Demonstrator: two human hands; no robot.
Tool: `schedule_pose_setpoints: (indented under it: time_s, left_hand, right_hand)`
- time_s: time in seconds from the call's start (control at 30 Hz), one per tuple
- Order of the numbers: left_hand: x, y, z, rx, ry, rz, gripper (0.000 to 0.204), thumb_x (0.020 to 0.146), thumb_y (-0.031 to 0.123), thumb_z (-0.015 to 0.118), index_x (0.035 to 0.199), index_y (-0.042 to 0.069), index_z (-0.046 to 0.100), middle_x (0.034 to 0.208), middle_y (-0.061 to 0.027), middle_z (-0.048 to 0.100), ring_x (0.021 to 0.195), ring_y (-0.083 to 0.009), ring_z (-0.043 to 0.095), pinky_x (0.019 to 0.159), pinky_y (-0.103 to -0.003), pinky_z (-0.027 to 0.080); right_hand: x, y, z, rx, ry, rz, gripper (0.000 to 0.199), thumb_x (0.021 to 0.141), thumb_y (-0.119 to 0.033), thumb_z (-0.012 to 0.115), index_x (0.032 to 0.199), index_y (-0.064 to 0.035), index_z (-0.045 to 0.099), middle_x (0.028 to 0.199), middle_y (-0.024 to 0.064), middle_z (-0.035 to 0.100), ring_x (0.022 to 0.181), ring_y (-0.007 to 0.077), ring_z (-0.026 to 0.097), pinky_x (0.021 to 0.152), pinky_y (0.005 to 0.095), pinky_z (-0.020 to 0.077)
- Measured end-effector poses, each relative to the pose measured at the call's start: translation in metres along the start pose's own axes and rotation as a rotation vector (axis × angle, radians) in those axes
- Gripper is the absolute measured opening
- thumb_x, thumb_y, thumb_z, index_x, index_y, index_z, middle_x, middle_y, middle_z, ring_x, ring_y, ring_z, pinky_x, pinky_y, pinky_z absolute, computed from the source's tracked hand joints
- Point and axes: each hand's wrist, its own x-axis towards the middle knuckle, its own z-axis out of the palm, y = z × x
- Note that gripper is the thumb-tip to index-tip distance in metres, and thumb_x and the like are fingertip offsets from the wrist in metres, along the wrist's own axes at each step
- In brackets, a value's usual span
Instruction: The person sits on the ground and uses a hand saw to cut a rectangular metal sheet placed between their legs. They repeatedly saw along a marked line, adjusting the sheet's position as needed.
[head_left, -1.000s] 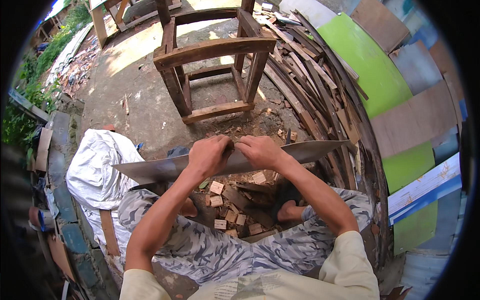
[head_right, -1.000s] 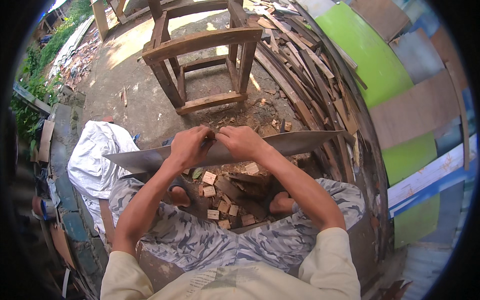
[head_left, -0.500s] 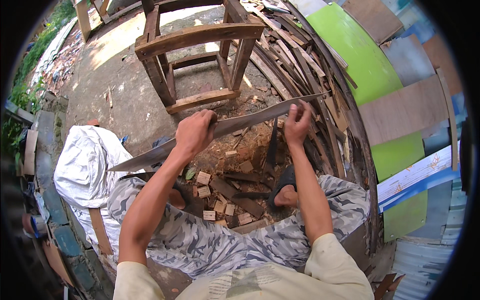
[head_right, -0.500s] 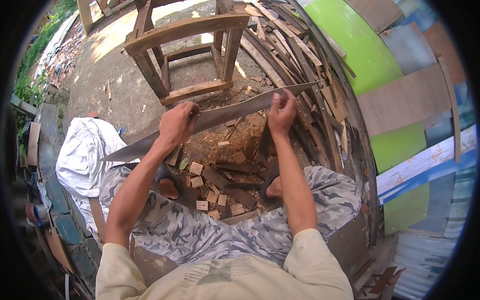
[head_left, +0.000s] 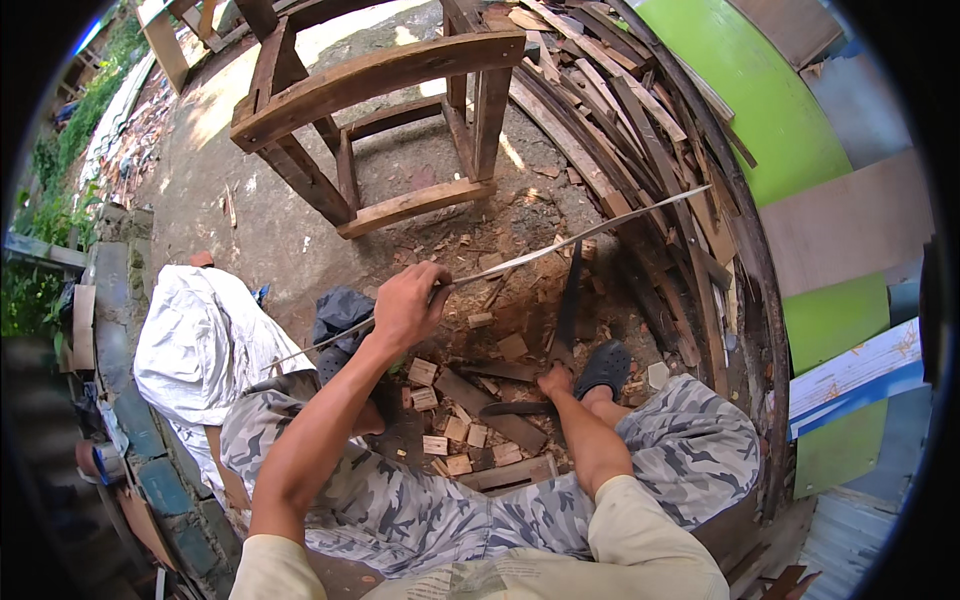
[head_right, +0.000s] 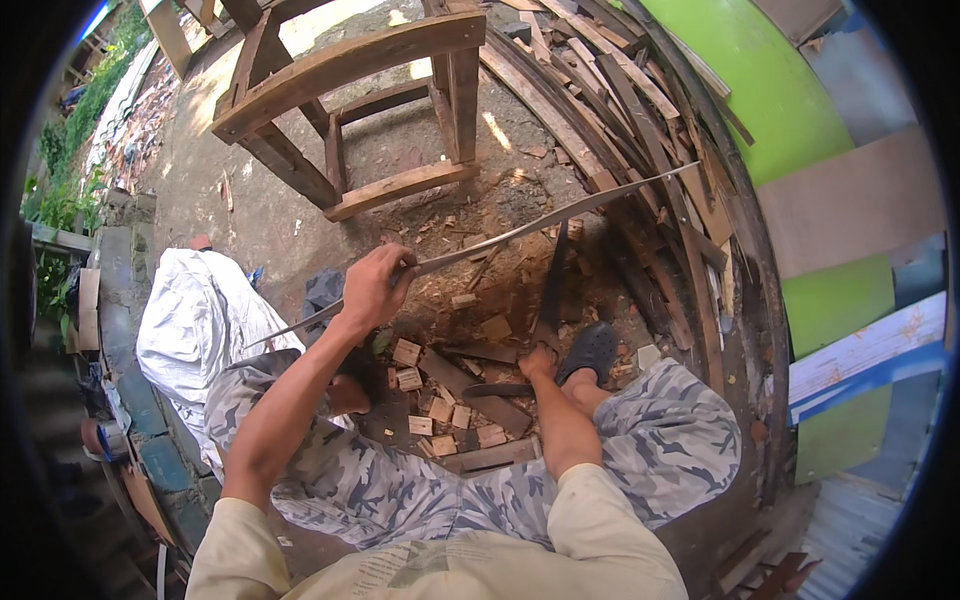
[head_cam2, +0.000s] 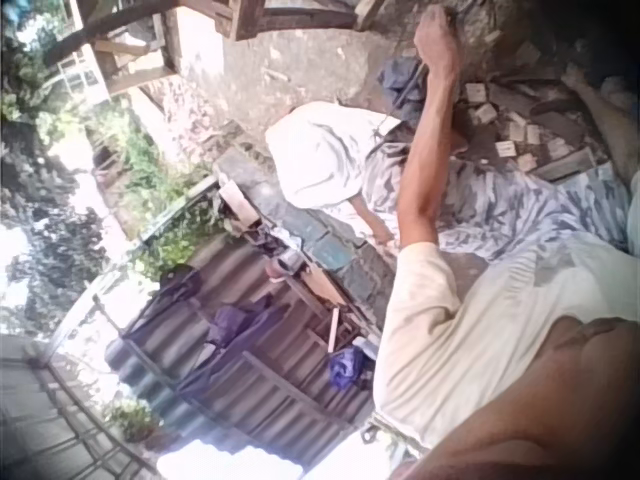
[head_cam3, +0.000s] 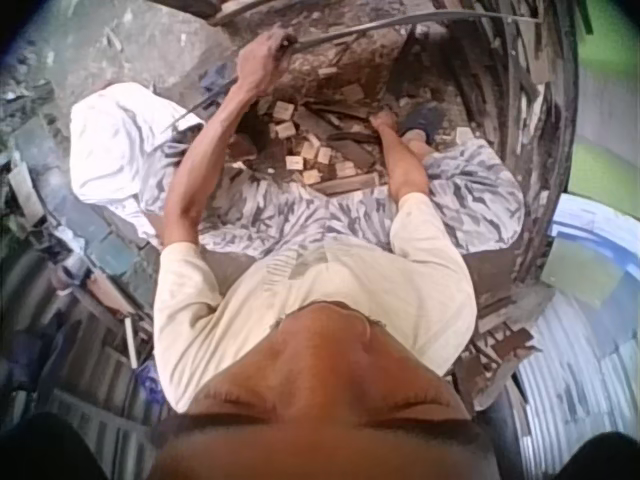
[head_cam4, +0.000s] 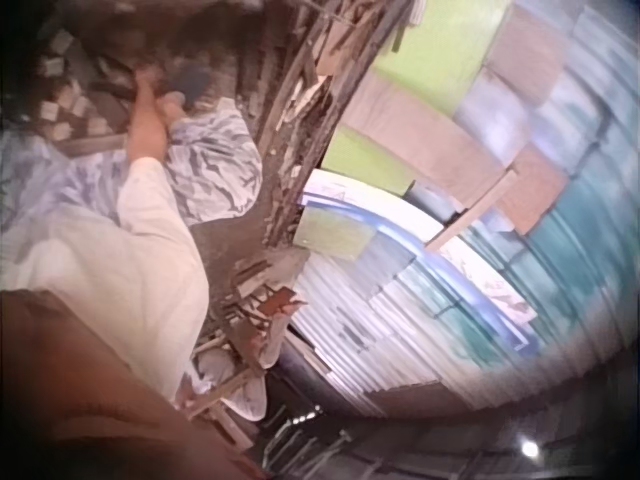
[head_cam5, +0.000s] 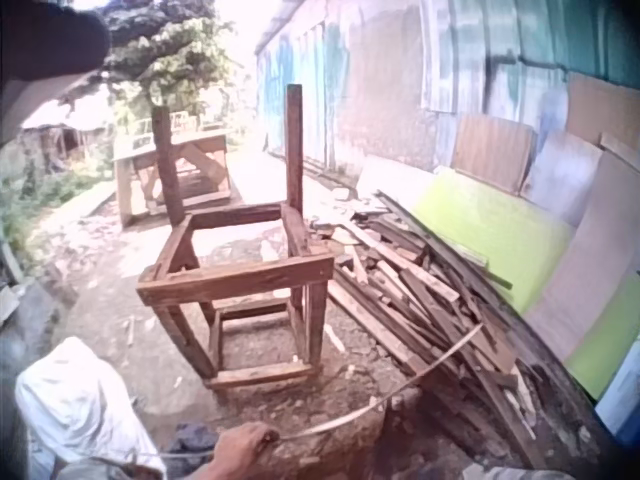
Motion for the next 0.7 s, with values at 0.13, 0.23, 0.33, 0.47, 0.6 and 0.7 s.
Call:
schedule_pose_setpoints:
  time_s: [0.13, 0.23, 0.33, 0.47, 0.6, 0.7]
  left_hand:
    - [0.003, -0.004, 0.019, -0.043, 0.007, -0.006, 0.013, 0.084, 0.012, 0.071, 0.094, 0.009, 0.064, 0.089, -0.0082, 0.066, 0.085, -0.0305, 0.066, 0.072, -0.042, 0.053]
    - [0.004, -0.018, 0.024, -0.056, 0.019, -0.06, 0.014, 0.085, 0.015, 0.071, 0.095, 0.008, 0.064, 0.091, -0.0098, 0.067, 0.088, -0.0327, 0.066, 0.073, -0.043, 0.053]
    - [-0.001, -0.03, 0.028, -0.07, 0.029, -0.086, 0.016, 0.087, 0.017, 0.072, 0.097, 0.007, 0.064, 0.092, -0.0114, 0.068, 0.087, -0.0351, 0.066, 0.073, -0.043, 0.052]
    - [-0.003, -0.039, 0.03, -0.108, 0.019, -0.093, 0.017, 0.087, 0.017, 0.073, 0.099, 0.008, 0.064, 0.092, -0.0128, 0.068, 0.086, -0.0365, 0.066, 0.074, -0.043, 0.052]
    - [-0.004, -0.044, 0.029, -0.122, 0.024, -0.132, 0.016, 0.089, 0.02, 0.07, 0.098, 0.009, 0.064, 0.096, -0.0111, 0.067, 0.091, -0.0352, 0.066, 0.076, -0.045, 0.052]
    - [-0.002, -0.04, 0.032, -0.121, 0.021, -0.149, 0.017, 0.09, 0.022, 0.068, 0.099, 0.009, 0.063, 0.099, -0.0104, 0.066, 0.092, -0.0348, 0.066, 0.077, -0.045, 0.053]
  right_hand:
    - [0.015, -0.004, 0.0, 0.022, 0.026, 0.07, 0.045, 0.08, -0.019, 0.067, 0.121, -0.0018, 0.067, 0.128, 0.0225, 0.064, 0.123, 0.0409, 0.059, 0.103, 0.0487, 0.0481]
    - [0.019, -0.003, -0.005, 0.023, 0.013, 0.061, 0.038, 0.08, -0.021, 0.068, 0.113, -0.0011, 0.071, 0.122, 0.0236, 0.067, 0.116, 0.0425, 0.062, 0.1, 0.0495, 0.0494]
    - [0.01, -0.008, -0.007, 0.018, 0.063, -0.008, 0.038, 0.084, -0.027, 0.067, 0.111, -0.0012, 0.071, 0.118, 0.025, 0.067, 0.112, 0.0439, 0.064, 0.097, 0.0503, 0.0496]
    - [-0.011, -0.008, -0.006, 0.222, 0.227, -0.09, 0.043, 0.091, -0.037, 0.06, 0.112, -0.0004, 0.066, 0.111, 0.0291, 0.067, 0.108, 0.0457, 0.063, 0.092, 0.0513, 0.0485]
    - [-0.035, -0.026, -0.022, 0.528, 0.387, -0.139, 0.042, 0.093, -0.037, 0.055, 0.107, 0.0014, 0.063, 0.095, 0.0293, 0.068, 0.095, 0.0443, 0.066, 0.084, 0.0513, 0.0481]
    - [-0.037, -0.025, -0.057, 0.726, 0.364, -0.143, 0.041, 0.095, -0.036, 0.053, 0.105, 0.0033, 0.061, 0.084, 0.0216, 0.069, 0.079, 0.0344, 0.069, 0.077, 0.0464, 0.0496]
